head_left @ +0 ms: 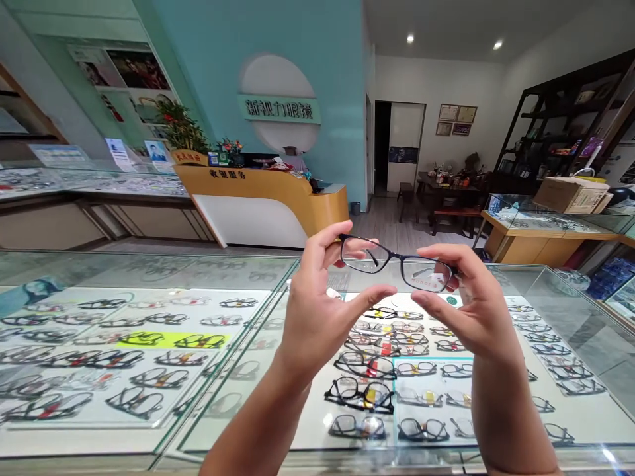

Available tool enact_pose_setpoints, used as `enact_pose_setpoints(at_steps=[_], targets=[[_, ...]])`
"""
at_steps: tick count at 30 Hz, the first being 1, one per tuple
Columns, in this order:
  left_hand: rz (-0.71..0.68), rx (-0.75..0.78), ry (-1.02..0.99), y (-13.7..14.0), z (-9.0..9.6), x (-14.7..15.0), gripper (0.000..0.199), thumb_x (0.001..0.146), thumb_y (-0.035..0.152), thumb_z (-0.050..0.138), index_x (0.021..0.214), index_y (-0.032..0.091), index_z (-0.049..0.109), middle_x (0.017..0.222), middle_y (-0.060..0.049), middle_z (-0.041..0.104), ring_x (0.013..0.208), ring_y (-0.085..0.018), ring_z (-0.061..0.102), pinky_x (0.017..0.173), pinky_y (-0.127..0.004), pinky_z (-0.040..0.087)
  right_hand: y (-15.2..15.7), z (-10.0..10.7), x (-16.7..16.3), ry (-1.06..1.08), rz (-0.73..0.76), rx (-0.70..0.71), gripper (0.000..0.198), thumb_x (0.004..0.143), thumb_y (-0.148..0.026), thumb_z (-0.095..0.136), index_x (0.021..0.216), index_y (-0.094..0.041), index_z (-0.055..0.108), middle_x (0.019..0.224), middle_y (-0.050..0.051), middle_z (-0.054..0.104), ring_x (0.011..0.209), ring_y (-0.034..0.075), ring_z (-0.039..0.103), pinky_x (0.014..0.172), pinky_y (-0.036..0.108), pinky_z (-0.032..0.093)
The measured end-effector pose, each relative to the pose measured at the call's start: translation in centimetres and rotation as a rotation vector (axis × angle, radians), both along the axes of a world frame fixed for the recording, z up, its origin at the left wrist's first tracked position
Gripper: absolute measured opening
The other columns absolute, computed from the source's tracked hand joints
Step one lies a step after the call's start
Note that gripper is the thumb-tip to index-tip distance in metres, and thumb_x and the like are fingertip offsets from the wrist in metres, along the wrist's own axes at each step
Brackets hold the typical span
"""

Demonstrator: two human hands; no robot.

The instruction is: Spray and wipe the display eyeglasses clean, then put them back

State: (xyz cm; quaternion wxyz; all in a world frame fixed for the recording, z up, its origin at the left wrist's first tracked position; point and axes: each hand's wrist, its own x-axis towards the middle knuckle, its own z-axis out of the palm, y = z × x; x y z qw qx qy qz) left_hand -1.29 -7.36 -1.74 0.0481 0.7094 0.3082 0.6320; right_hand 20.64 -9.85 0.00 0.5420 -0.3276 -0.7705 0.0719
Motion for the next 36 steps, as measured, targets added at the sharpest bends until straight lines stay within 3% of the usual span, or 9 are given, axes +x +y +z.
enact_pose_setpoints(at_steps=[4, 10, 15, 20, 24, 28, 36], targets=[[0.04, -0.02, -0.01, -0.4, 0.5, -0.5, 0.055, 0.086, 0.049, 0.086, 0.133, 0.03, 0.064, 0.096, -0.004, 0.076, 0.084, -0.022, 0.074, 0.082, -0.04, 0.065, 0.1, -0.1, 0.5, 0.026, -0.008, 0.007, 0.036, 0.094, -0.042, 0.079, 0.126, -0.033, 0.068, 0.096, 0.003, 0.063, 0.077, 0.018, 0.056, 0.066, 0.034, 0.053], [0.151, 0.015, 0.003, -0.8, 0.7, -1.2, 0.048, 0.079, 0.051, 0.092, 0.119, 0.03, 0.075, 0.074, 0.005, 0.056, 0.064, -0.015, 0.053, 0.066, -0.033, 0.053, -0.4, 0.3, 0.7, 0.031, -0.015, 0.026, 0.033, 0.094, -0.039, 0.079, 0.125, -0.033, 0.067, 0.098, 0.003, 0.061, 0.083, 0.02, 0.06, 0.074, 0.037, 0.056], [0.224, 0.083, -0.01, -0.9, 0.6, -0.9, 0.046, 0.078, 0.052, 0.092, 0.116, 0.032, 0.078, 0.081, 0.002, 0.051, 0.073, -0.018, 0.049, 0.07, -0.034, 0.05, -1.0, 0.4, 0.8, 0.054, -0.055, 0.018, 0.036, 0.093, -0.037, 0.08, 0.127, -0.033, 0.066, 0.097, 0.005, 0.062, 0.09, 0.025, 0.063, 0.085, 0.045, 0.057], [0.305, 0.127, -0.045, -1.1, 0.9, -0.3, 0.045, 0.074, 0.053, 0.094, 0.112, 0.032, 0.08, 0.102, -0.005, 0.056, 0.103, -0.026, 0.059, 0.092, -0.044, 0.058, -1.4, 0.6, 0.8, 0.039, -0.102, 0.001, 0.035, 0.094, -0.035, 0.079, 0.126, -0.032, 0.066, 0.097, 0.005, 0.064, 0.093, 0.026, 0.065, 0.086, 0.044, 0.057], [0.243, 0.111, -0.072, -1.4, 0.8, 0.0, 0.043, 0.076, 0.05, 0.093, 0.112, 0.03, 0.078, 0.122, -0.007, 0.063, 0.119, -0.029, 0.063, 0.105, -0.048, 0.057, -1.7, 0.7, 0.7, 0.037, -0.13, -0.025, 0.035, 0.095, -0.039, 0.079, 0.126, -0.03, 0.066, 0.1, 0.006, 0.067, 0.095, 0.026, 0.066, 0.088, 0.044, 0.056], [0.15, 0.017, -0.096, -1.7, 0.3, 0.1, 0.048, 0.079, 0.044, 0.093, 0.119, 0.027, 0.074, 0.112, -0.005, 0.071, 0.108, -0.026, 0.071, 0.099, -0.044, 0.06, -2.1, 0.9, 0.5, 0.041, -0.173, -0.096, 0.035, 0.095, -0.041, 0.078, 0.126, -0.029, 0.066, 0.105, 0.006, 0.071, 0.1, 0.026, 0.068, 0.09, 0.044, 0.056], [0.136, -0.058, -0.123, -1.9, 0.2, 0.2, 0.047, 0.08, 0.045, 0.092, 0.12, 0.028, 0.073, 0.101, -0.003, 0.072, 0.094, -0.022, 0.07, 0.088, -0.04, 0.059, -2.5, 1.1, 0.4, 0.069, -0.174, -0.14, 0.033, 0.095, -0.036, 0.078, 0.125, -0.028, 0.067, 0.107, 0.005, 0.072, 0.103, 0.024, 0.07, 0.091, 0.04, 0.056]])
